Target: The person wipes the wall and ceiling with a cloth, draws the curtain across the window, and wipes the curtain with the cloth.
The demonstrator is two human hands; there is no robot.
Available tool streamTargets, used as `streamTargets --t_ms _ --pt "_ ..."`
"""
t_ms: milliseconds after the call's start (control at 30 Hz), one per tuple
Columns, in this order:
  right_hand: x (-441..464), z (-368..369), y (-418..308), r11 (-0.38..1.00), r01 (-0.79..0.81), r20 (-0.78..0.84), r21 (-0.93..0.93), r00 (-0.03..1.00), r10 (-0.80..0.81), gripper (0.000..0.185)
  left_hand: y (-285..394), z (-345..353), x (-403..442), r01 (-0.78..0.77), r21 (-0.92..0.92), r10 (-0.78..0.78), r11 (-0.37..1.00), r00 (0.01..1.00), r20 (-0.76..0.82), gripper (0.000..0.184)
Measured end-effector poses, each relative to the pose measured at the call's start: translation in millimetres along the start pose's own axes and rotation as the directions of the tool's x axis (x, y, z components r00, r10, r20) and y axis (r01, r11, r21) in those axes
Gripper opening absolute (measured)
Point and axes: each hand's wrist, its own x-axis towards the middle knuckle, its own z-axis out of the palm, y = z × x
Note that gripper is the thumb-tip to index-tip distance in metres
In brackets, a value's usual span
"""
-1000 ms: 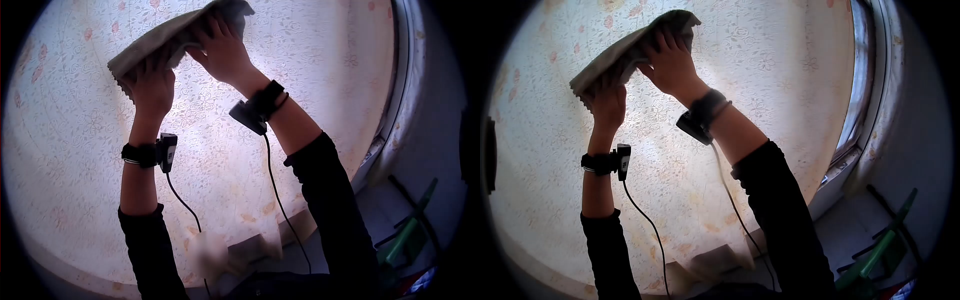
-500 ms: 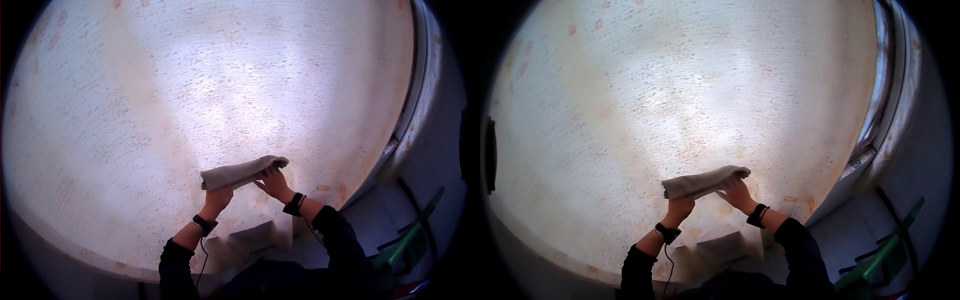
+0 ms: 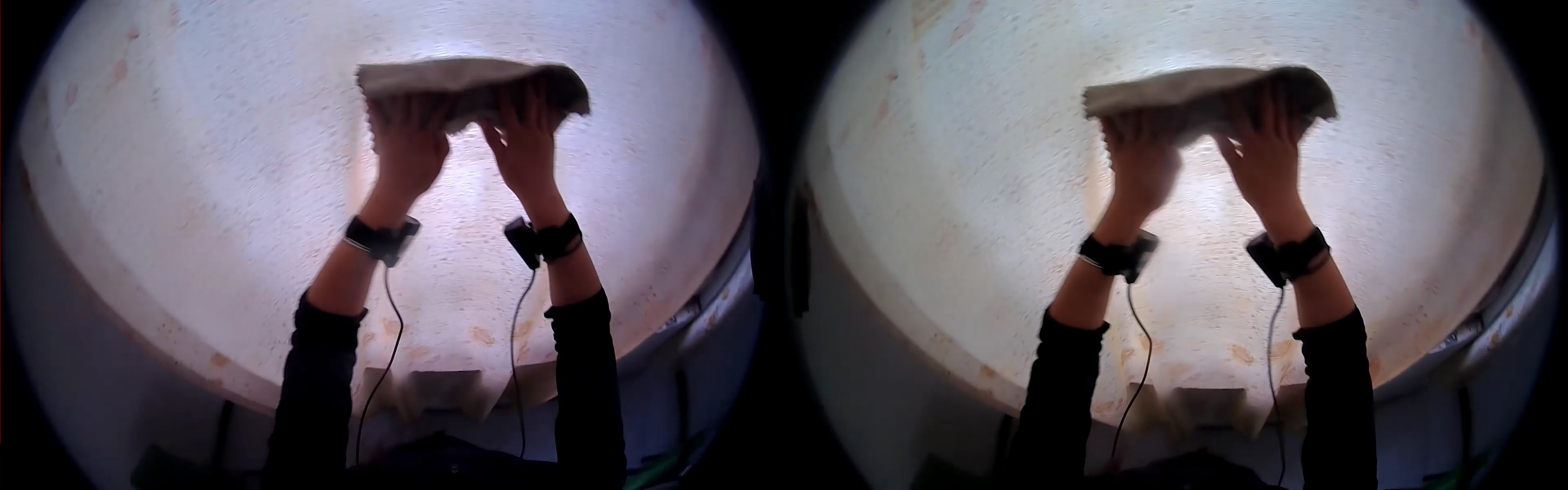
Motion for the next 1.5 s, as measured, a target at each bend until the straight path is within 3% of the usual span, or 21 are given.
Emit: streamTargets --t_ms 100,167,233,333,433,500,567,667,767,833,900,967,1033,1100,1167,1233,1267,1367,1400,1433,1500 --pt "-66 1 -10 1.000 -0.027 0.122 -0.014 0.992 0.029 0.046 14 13 -69 0.089 -0.136 -0.058 0.987 0.975 0.216 0.039" --pt "-136 13 -28 0.999 -0.043 0.267 -0.016 0.963 0.046 0.041 25 10 -130 0.126 -0.191 -0.090 0.973 0.978 0.188 0.025" --pt "-222 20 -37 0.999 -0.029 0.373 0.038 0.928 0.013 0.038 39 4 -195 0.366 -0.430 -0.202 0.825 0.902 0.381 0.027" --pt "-289 20 -52 0.996 -0.060 0.489 0.069 0.872 0.018 0.039 49 1 -277 0.316 -0.356 -0.165 0.880 0.904 0.395 0.029" --pt "-267 30 -63 0.984 -0.094 0.466 0.151 0.885 0.013 0.040 24 -2 -254 0.216 -0.312 -0.127 0.925 0.951 0.280 0.023" --pt "-198 32 -70 0.976 -0.087 0.378 0.202 0.926 0.004 0.039 -10 1 -214 0.375 -0.355 -0.215 0.856 0.884 0.416 0.017" --pt "-119 40 -71 0.978 -0.038 0.221 0.204 0.975 -0.008 0.037 -41 -2 -147 0.124 -0.105 -0.093 0.987 0.960 0.264 0.017" --pt "-22 47 -66 0.975 0.027 0.013 0.223 0.999 -0.030 0.037 -74 -13 -64 0.043 0.182 -0.075 0.982 0.982 0.174 0.025" --pt "10 57 -72 0.972 0.051 -0.110 0.230 0.994 -0.026 0.038 -88 -10 -47 0.049 0.221 -0.083 0.974 0.986 0.147 0.045" --pt "2 60 -73 0.975 0.055 -0.075 0.217 0.996 -0.040 0.039 -82 -6 -64 0.180 0.005 -0.177 0.984 0.961 0.214 0.054" --pt "-37 69 -71 0.974 0.043 0.054 0.224 0.997 -0.057 0.041 -72 12 -98 0.111 0.006 -0.111 0.994 0.985 0.134 0.046" --pt "-96 77 -72 0.969 0.013 0.227 0.247 0.971 -0.071 0.040 -56 23 -152 0.224 -0.122 -0.175 0.967 0.930 0.322 0.049" --pt "-161 75 -76 0.964 -0.023 0.359 0.265 0.930 -0.077 0.036 -28 32 -212 0.289 -0.101 -0.247 0.952 0.920 0.304 0.031" --pt "-221 58 -81 0.955 -0.010 0.467 0.298 0.874 -0.137 0.032 -2 19 -271 0.469 -0.066 -0.355 0.881 0.746 0.564 0.032" --pt "-288 51 -74 0.945 -0.042 0.547 0.324 0.824 -0.151 0.030 29 1 -303 0.570 0.180 -0.351 0.802 0.204 0.914 0.035" --pt "-329 33 -70 0.947 -0.068 0.570 0.314 0.811 -0.131 0.030 51 -20 -347 0.503 -0.089 -0.205 0.860 0.498 0.842 0.041" --pt "-329 31 -70 0.941 -0.099 0.558 0.323 0.823 -0.105 0.032 51 -15 -353 0.506 -0.089 -0.210 0.858 0.503 0.838 0.041" --pt "-309 30 -73 0.903 -0.173 0.575 0.394 0.813 -0.094 0.046 54 -12 -360 0.816 -0.257 -0.392 0.517 0.493 0.777 0.057" --pt "-291 30 -76 0.880 -0.225 0.584 0.418 0.809 -0.071 0.056 44 -8 -345 0.898 -0.164 -0.377 0.408 0.329 0.866 0.058" --pt "-271 29 -80 0.860 -0.272 0.557 0.432 0.830 -0.018 0.062 34 9 -361 0.797 -0.261 -0.360 0.545 0.504 0.785 0.060" --pt "-233 34 -82 0.823 -0.294 0.511 0.486 0.859 0.005 0.069 29 16 -323 0.775 -0.337 -0.448 0.535 0.599 0.664 0.067"
